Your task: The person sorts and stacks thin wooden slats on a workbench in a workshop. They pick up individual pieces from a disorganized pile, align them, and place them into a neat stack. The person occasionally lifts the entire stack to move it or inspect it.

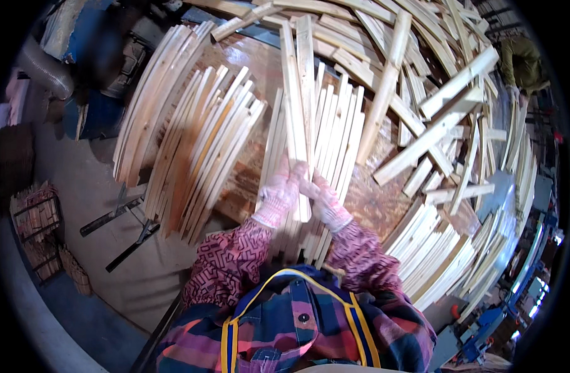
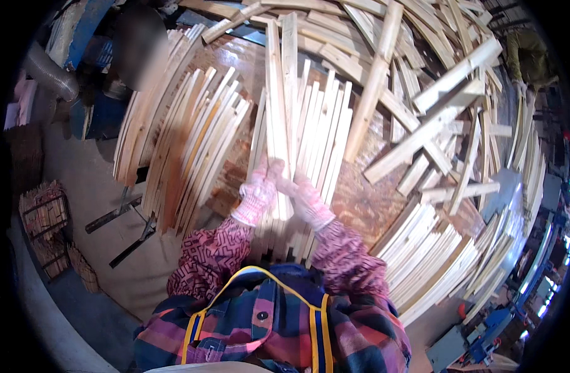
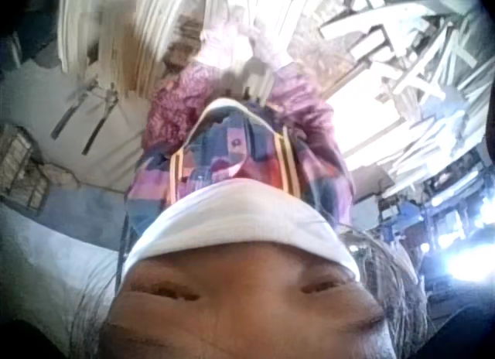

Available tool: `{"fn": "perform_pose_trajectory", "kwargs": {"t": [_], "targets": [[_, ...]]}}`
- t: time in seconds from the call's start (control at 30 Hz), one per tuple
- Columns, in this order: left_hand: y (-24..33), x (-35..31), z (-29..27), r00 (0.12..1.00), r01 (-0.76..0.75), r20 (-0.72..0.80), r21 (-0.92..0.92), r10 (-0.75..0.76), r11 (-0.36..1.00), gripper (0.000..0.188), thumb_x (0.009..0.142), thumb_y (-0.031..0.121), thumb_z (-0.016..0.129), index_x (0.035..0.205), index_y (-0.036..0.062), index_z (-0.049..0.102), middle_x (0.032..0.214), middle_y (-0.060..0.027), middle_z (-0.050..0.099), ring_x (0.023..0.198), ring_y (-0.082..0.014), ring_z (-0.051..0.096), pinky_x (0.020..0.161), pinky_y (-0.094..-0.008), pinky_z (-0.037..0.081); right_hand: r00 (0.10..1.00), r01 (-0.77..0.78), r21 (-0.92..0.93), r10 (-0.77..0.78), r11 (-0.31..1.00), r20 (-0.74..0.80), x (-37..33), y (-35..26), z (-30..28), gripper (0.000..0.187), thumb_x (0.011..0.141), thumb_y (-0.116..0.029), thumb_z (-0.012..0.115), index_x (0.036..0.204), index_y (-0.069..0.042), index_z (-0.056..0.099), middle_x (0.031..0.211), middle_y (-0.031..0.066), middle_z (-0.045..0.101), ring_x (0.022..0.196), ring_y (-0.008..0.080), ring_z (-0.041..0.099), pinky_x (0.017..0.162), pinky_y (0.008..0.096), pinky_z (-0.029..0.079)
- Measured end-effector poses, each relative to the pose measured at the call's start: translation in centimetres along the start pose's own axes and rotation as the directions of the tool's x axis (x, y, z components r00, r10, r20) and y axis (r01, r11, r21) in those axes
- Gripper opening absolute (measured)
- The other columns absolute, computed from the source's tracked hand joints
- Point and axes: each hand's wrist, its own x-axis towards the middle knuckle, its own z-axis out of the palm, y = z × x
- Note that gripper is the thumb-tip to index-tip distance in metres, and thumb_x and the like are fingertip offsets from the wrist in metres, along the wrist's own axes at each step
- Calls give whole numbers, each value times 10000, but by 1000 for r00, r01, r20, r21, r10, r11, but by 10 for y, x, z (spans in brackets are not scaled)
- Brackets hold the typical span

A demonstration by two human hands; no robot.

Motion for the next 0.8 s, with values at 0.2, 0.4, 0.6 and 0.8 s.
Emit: {"fn": "perform_pose_trajectory", "kwargs": {"t": [0.2,0.4,0.6,0.8], "targets": [[-7,-35,-52,997,66,24,308,-77,949,659,944,339,616,1474,36,368,1258,-149,622,1161,-212,593,946,-292,466,997,-63,708,17,703,71,-43,-39,3,609,848,-164,706,1363,34,450,1062,147,646,826,245,693,703,352,618],[-128,-90,-158,991,-127,56,696,123,707,740,915,584,507,1499,150,371,1392,-147,551,1168,-288,598,1022,-364,439,975,38,296,29,955,-218,-118,12,9,611,830,-177,769,1329,45,495,1146,152,675,1024,213,653,898,331,536],[-100,-76,-111,994,3,-26,976,106,218,832,896,641,517,1522,124,332,1516,-194,386,1362,-361,424,1069,-448,410,831,-408,-257,241,876,-501,-145,27,38,722,769,-325,797,1323,19,489,1126,185,685,1034,276,673,895,380,543],[-63,-44,6,976,178,-37,703,-215,689,1013,819,590,702,1527,18,257,1493,-257,389,1355,-356,429,1122,-423,368,965,-134,-183,87,974,-247,-122,97,57,477,945,-364,585,1286,-39,511,978,219,677,893,366,665,738,418,544]]}}
